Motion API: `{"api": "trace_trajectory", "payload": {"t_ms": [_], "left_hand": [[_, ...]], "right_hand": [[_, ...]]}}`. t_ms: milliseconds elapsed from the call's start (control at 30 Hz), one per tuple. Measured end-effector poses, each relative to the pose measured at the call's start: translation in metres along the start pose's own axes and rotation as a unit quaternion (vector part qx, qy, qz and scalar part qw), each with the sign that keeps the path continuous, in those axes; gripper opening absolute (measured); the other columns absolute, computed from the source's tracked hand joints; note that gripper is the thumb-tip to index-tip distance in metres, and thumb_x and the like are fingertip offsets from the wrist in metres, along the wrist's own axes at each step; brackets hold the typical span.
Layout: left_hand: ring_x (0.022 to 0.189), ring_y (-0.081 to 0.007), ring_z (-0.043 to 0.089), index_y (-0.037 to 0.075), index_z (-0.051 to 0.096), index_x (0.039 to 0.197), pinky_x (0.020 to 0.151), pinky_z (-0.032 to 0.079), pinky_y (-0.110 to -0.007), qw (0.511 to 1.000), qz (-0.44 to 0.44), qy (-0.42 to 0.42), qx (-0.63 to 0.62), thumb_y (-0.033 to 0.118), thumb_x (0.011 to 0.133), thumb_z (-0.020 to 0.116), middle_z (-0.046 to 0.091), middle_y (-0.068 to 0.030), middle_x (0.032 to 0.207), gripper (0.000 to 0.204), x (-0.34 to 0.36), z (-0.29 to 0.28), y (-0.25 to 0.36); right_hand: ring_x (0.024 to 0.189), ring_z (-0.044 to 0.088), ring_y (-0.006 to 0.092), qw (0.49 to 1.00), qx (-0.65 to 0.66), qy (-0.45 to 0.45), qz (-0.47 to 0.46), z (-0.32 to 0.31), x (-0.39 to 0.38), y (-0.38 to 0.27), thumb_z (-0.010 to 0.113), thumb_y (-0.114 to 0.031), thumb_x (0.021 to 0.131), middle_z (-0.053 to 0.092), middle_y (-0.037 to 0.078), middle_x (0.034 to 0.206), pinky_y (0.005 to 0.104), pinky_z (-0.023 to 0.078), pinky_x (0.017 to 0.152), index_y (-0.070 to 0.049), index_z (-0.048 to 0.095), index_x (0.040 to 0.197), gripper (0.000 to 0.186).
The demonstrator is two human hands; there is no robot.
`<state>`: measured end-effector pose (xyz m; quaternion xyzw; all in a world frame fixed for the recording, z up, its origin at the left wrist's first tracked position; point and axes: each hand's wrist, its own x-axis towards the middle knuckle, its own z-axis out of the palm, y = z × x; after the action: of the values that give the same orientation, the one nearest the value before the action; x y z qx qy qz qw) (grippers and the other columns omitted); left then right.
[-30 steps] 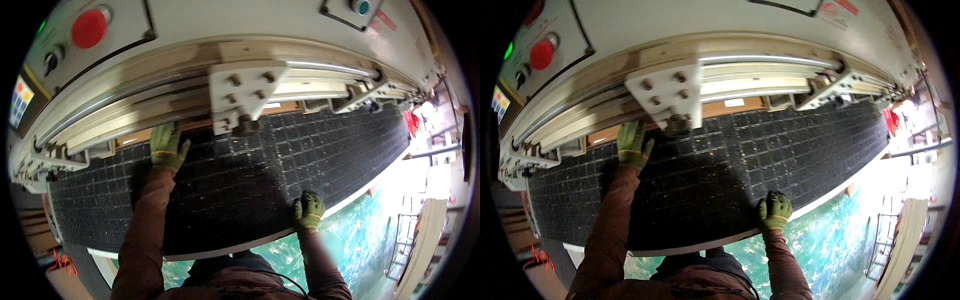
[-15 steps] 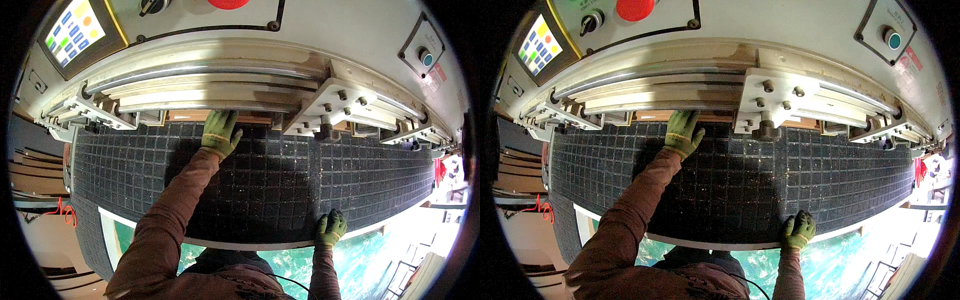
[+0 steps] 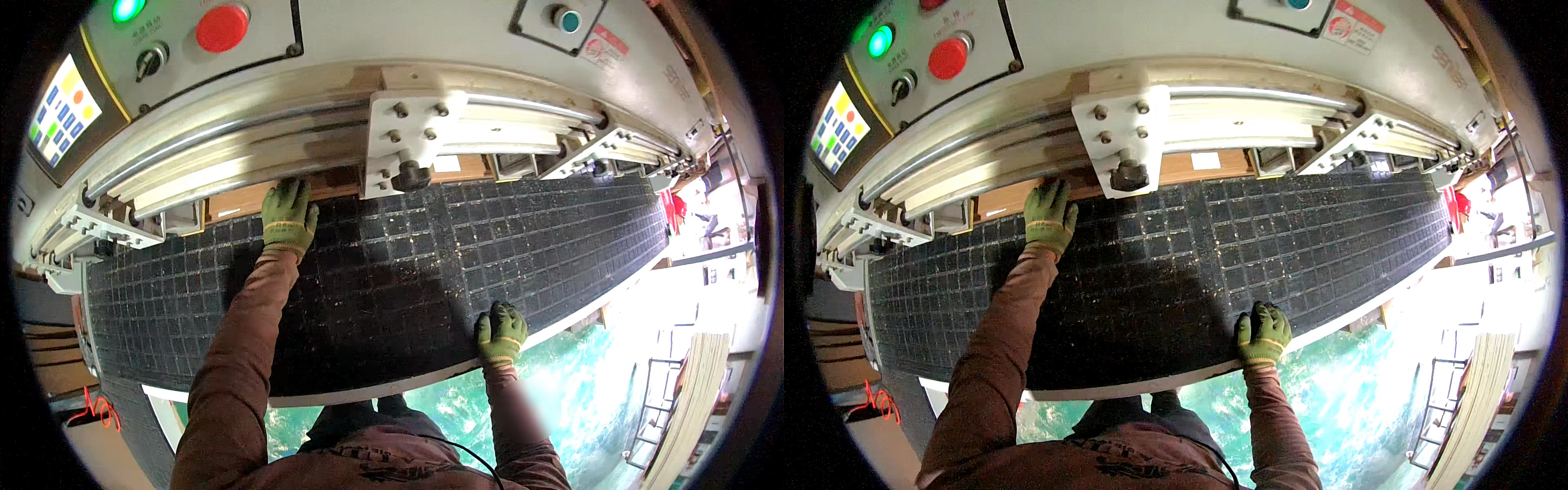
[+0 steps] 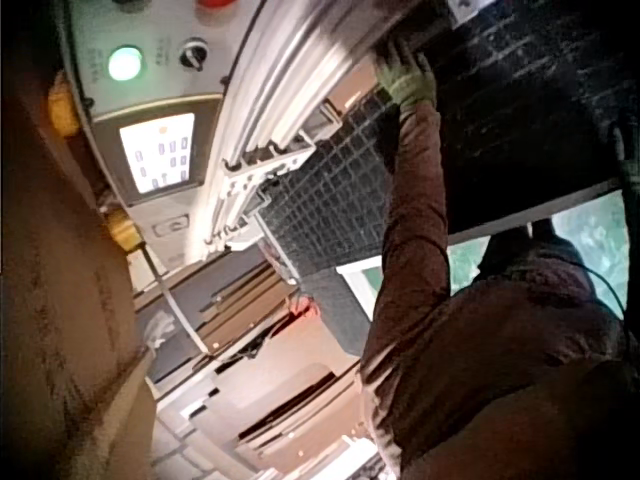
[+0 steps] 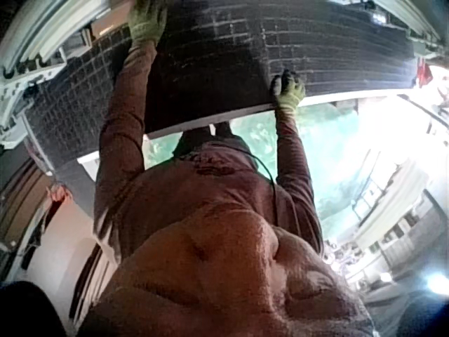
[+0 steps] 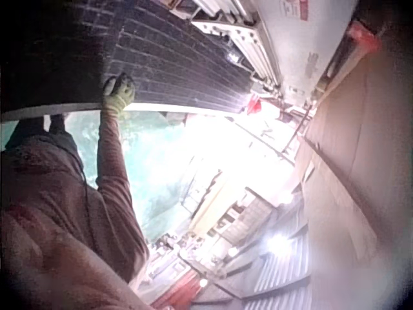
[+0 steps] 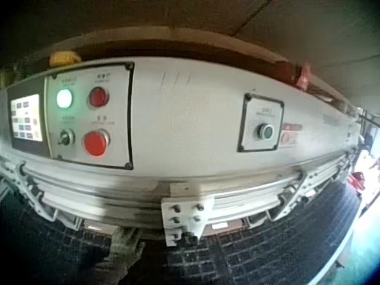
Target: The person puts on gloves and operates a panel saw in a workshop. They place a wooden plank on the saw table, align it, and activate the machine to cut the wood. The person repeats this process with another plank, removing the cut pieces afterward.
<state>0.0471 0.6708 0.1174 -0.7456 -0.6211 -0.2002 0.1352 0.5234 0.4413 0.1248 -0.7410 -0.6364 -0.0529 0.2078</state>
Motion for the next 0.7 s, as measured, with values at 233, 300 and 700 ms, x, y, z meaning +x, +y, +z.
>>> {"api": "trace_trajectory", "payload": {"t_ms": [233,300,700], "left_hand": [[0.147,-0.0419,0.045,0.013,0.062,0.150,0.123,0.034,-0.058,0.999,0.006,0.045,0.024,0.037,0.097,0.064,0.054,-0.0160,0.156,0.058,-0.012,0.030,-0.005],[0.148,-0.0429,0.043,0.013,0.061,0.151,0.125,0.033,-0.058,0.999,0.008,0.029,0.038,0.037,0.097,0.063,0.052,-0.0157,0.159,0.059,-0.006,0.030,-0.002],[0.147,-0.0439,0.043,0.019,0.051,0.157,0.124,0.034,-0.059,0.984,-0.021,0.098,-0.148,0.032,0.092,0.077,0.048,-0.0150,0.162,0.071,-0.006,0.039,0.000]], "right_hand": [[0.117,0.063,0.0432,0.980,0.187,0.066,-0.006,-0.033,0.040,-0.026,0.078,-0.024,0.091,0.068,0.022,0.127,0.0537,0.050,0.104,-0.005,0.069,0.131,0.045],[0.116,0.064,0.0421,0.966,0.221,0.107,-0.084,-0.089,0.101,-0.074,0.077,-0.012,0.091,0.068,0.023,0.127,0.0496,0.052,0.103,0.002,0.066,0.132,0.045],[0.139,0.058,0.0289,0.912,0.263,0.157,-0.273,-0.181,0.354,-0.133,0.074,-0.016,0.101,0.063,0.019,0.148,0.0412,0.043,0.120,0.001,0.058,0.147,0.052]]}}
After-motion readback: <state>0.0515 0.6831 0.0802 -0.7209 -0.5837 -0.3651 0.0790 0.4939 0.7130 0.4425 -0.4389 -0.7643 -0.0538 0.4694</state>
